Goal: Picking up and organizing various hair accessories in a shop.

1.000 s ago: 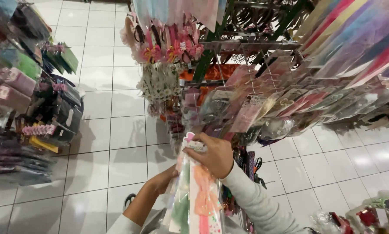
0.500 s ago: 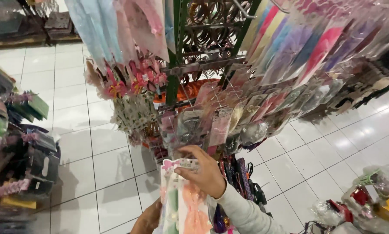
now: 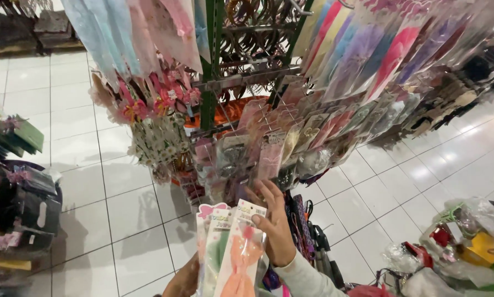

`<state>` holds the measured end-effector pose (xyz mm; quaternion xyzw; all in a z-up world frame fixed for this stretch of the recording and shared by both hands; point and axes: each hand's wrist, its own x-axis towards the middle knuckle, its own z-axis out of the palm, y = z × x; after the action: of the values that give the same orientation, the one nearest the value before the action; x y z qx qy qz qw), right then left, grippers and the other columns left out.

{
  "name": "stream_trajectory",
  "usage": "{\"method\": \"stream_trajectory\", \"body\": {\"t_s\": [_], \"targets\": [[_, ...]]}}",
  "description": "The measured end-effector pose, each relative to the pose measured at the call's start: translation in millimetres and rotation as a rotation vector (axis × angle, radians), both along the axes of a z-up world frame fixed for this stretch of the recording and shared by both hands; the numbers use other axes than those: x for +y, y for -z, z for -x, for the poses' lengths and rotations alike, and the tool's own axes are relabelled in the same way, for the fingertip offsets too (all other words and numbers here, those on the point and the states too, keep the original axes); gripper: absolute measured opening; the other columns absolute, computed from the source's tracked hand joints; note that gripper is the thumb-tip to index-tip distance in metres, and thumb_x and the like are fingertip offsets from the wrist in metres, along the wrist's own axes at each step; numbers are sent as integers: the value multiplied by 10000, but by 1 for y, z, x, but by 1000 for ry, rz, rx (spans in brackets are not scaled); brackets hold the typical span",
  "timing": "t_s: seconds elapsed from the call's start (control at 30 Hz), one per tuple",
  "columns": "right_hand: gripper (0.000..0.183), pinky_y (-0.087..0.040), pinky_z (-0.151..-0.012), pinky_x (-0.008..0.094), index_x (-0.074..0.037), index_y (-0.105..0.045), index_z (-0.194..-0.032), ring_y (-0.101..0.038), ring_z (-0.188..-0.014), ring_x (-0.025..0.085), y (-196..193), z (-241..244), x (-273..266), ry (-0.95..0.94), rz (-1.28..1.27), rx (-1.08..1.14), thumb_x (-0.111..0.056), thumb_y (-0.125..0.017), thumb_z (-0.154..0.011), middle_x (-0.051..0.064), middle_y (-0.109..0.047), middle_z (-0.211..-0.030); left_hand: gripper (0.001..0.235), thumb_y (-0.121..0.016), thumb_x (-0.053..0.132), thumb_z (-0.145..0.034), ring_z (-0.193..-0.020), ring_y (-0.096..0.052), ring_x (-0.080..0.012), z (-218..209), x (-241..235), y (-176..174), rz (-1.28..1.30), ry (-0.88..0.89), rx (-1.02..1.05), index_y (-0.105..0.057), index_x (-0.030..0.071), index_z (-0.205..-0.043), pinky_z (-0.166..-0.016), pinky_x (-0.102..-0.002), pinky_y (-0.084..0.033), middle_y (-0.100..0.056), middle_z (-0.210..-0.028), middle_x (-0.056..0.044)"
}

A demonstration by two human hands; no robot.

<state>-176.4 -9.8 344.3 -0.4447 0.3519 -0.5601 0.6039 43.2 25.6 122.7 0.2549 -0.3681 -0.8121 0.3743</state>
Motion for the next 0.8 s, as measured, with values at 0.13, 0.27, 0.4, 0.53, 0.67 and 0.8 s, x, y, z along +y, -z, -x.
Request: {"method": "stream_trajectory", "body": {"t_s": [0.13, 0.27, 0.4, 0.53, 0.67, 0.8], "targets": [[1112, -333, -1179, 450, -84, -136, -1613, -386, -1477, 310, 11, 14, 30, -124, -182, -155, -343, -804, -763, 167, -355, -1610, 1339, -893, 687, -501, -1425, -482, -247, 8, 1, -25, -26, -68, -24, -385, 64, -1571, -1154, -399, -390, -514, -1553, -105], [1154, -358, -1093, 416, -165, -145, -1690, -436, -1253, 254, 102, 57, 78, -260, -498, -47, -332, -844, -787, 118, -424, -1441, 1321, -891, 685, -513, -1425, -480, -241, 4, 60, -24, -133, -253, -65, -408, 58, -1570, -1153, -391, -378, -523, -1550, -104], [1021, -395, -1128, 417, -21, -274, -1563, -503, -1352, 262, 160, 49, 64, -377, -519, -20, -391, -812, -778, 134, -502, -1485, 1143, -879, 544, -619, -1376, -526, -263, 12, 82, -31, -237, -334, -114, -439, 38, -1543, -1157, -403, -377, -573, -1485, -166], [841, -376, -988, 448, 80, -362, -1534, -444, -1141, 287, 190, 38, 53, -515, -547, -43, -359, -743, -926, 160, -464, -1250, 1020, -865, 357, -688, -1332, -510, -233, 0, 81, -87, -272, -442, -127, -352, 84, -1525, -1115, -418, -434, -541, -1436, -80], [825, -463, -1079, 424, -37, -387, -1508, -592, -1291, 262, 168, -1, 47, -546, -742, 25, -365, -706, -822, 110, -596, -1430, 926, -787, 371, -815, -1373, -508, -204, -11, 100, -55, -393, -681, -300, -278, 91, -1536, -1118, -331, -391, -550, -1455, -79], [786, -461, -1116, 422, -5, -400, -1520, -584, -1308, 269, 261, -22, 56, -716, -848, -74, -359, -688, -880, 140, -584, -1451, 789, -737, 433, -837, -1258, -628, -276, -19, 126, 21, -631, -784, -431, -473, -1, -1441, -1052, -361, -479, -662, -1336, -192]]}}
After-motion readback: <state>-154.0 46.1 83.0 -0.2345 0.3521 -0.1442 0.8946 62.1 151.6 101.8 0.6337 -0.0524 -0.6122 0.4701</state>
